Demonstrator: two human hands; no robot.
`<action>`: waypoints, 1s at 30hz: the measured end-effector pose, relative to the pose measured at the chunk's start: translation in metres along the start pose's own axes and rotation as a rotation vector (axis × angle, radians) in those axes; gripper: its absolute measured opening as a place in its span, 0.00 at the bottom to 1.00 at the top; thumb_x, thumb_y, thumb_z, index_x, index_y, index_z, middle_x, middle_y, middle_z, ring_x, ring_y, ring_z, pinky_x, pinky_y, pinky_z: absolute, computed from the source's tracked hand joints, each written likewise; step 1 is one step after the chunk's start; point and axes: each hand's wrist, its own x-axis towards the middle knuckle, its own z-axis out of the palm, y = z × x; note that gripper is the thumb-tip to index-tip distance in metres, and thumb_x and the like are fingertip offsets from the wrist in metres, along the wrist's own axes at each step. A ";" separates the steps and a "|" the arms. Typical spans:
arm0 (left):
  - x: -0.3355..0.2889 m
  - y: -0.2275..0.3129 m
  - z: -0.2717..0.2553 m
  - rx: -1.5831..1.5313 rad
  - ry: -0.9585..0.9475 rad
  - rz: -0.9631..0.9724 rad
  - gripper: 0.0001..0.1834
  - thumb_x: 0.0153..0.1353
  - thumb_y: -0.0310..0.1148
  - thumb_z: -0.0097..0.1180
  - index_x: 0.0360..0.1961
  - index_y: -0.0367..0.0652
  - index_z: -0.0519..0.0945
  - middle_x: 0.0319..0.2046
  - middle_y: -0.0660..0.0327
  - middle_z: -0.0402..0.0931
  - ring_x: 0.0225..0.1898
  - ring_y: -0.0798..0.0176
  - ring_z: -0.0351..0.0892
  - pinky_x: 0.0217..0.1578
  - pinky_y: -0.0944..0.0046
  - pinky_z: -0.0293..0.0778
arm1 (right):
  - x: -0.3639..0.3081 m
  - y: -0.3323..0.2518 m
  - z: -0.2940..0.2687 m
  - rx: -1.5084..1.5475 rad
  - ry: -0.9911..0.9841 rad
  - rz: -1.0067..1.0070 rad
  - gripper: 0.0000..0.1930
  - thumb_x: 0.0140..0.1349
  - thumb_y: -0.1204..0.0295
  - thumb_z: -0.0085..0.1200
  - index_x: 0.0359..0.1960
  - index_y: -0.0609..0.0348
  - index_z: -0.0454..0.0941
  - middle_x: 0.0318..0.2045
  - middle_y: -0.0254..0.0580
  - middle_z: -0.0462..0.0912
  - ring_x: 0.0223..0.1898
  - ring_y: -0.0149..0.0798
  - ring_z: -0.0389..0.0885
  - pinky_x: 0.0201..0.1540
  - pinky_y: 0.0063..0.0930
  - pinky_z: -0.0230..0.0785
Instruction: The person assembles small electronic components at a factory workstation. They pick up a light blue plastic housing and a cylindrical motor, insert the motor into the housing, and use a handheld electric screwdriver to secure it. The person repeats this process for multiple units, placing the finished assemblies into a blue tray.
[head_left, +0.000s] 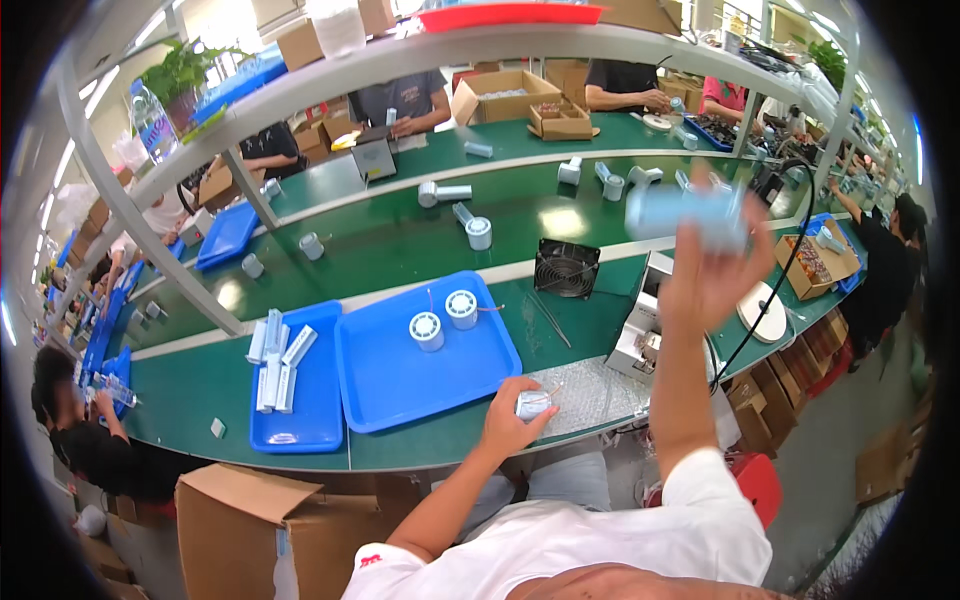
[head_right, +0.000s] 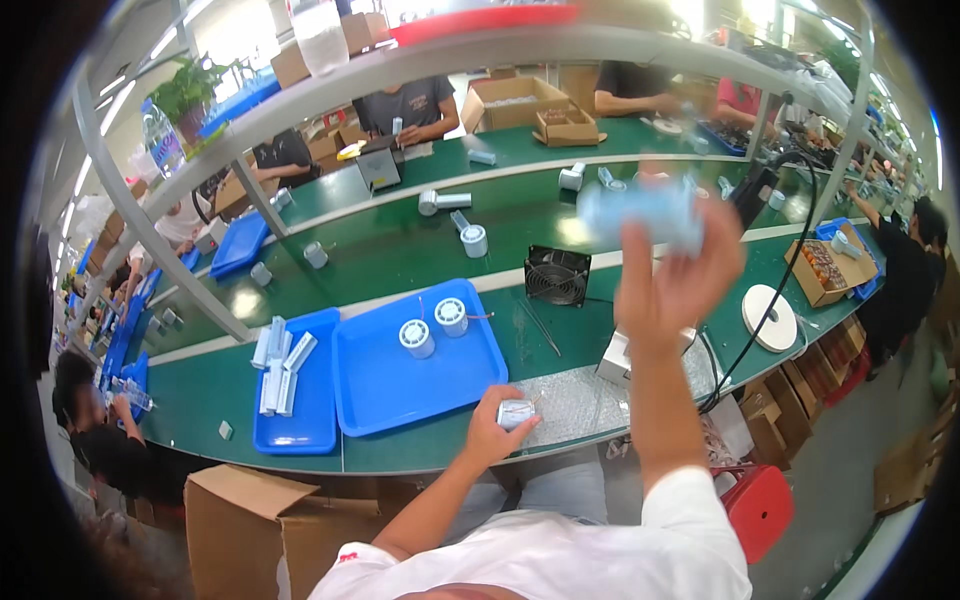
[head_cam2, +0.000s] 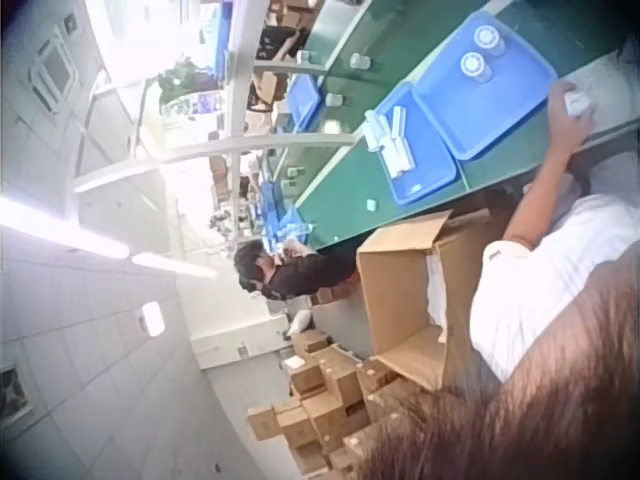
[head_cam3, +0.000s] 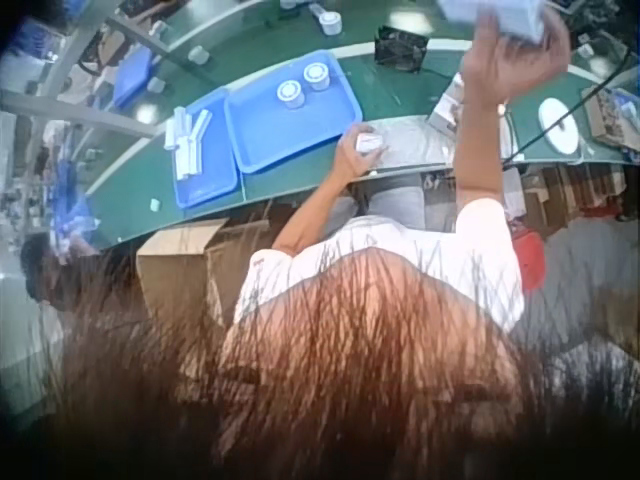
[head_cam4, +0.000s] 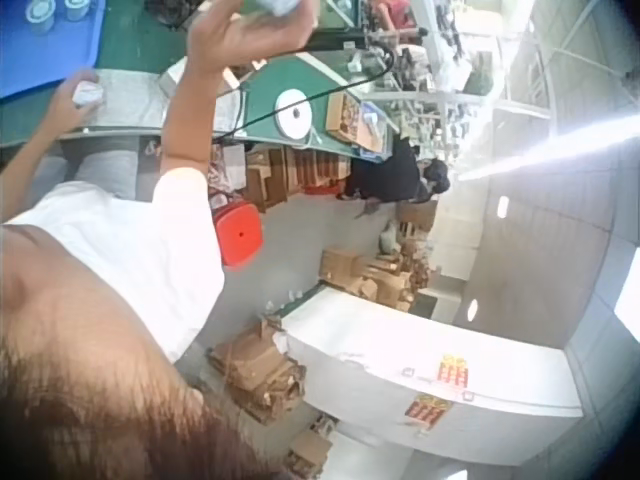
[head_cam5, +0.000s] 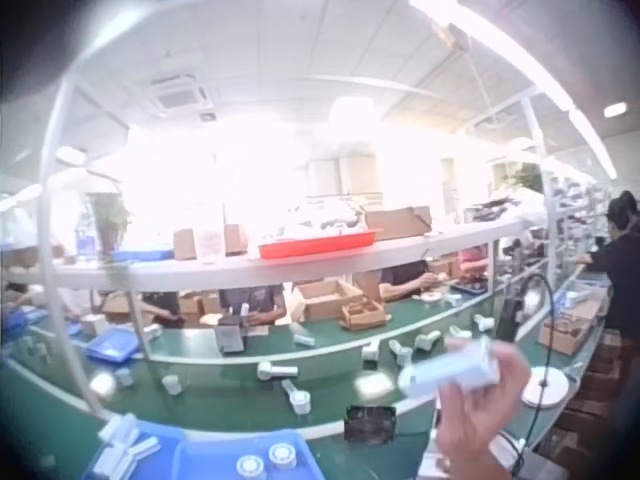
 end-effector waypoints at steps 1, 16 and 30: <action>-0.001 -0.001 0.001 0.005 -0.008 0.029 0.25 0.51 0.34 0.78 0.47 0.39 0.79 0.45 0.50 0.79 0.47 0.45 0.80 0.48 0.54 0.76 | 0.045 0.017 0.031 0.084 0.090 -0.074 0.31 0.64 0.85 0.62 0.65 0.58 0.60 0.58 0.56 0.75 0.57 0.47 0.80 0.61 0.41 0.76; -0.002 -0.007 -0.003 0.000 0.028 0.057 0.26 0.49 0.33 0.79 0.48 0.42 0.79 0.46 0.52 0.79 0.49 0.49 0.80 0.53 0.55 0.76 | 0.052 0.096 0.081 0.123 -0.119 0.318 0.11 0.65 0.75 0.66 0.46 0.62 0.82 0.42 0.37 0.86 0.43 0.31 0.84 0.47 0.28 0.78; -0.005 0.006 -0.084 -0.608 0.198 -0.275 0.36 0.50 0.31 0.80 0.58 0.42 0.72 0.50 0.59 0.77 0.50 0.66 0.79 0.51 0.63 0.78 | -0.183 -0.058 0.042 0.430 -1.007 0.807 0.19 0.51 0.75 0.73 0.47 0.58 0.86 0.46 0.43 0.87 0.44 0.37 0.83 0.41 0.28 0.74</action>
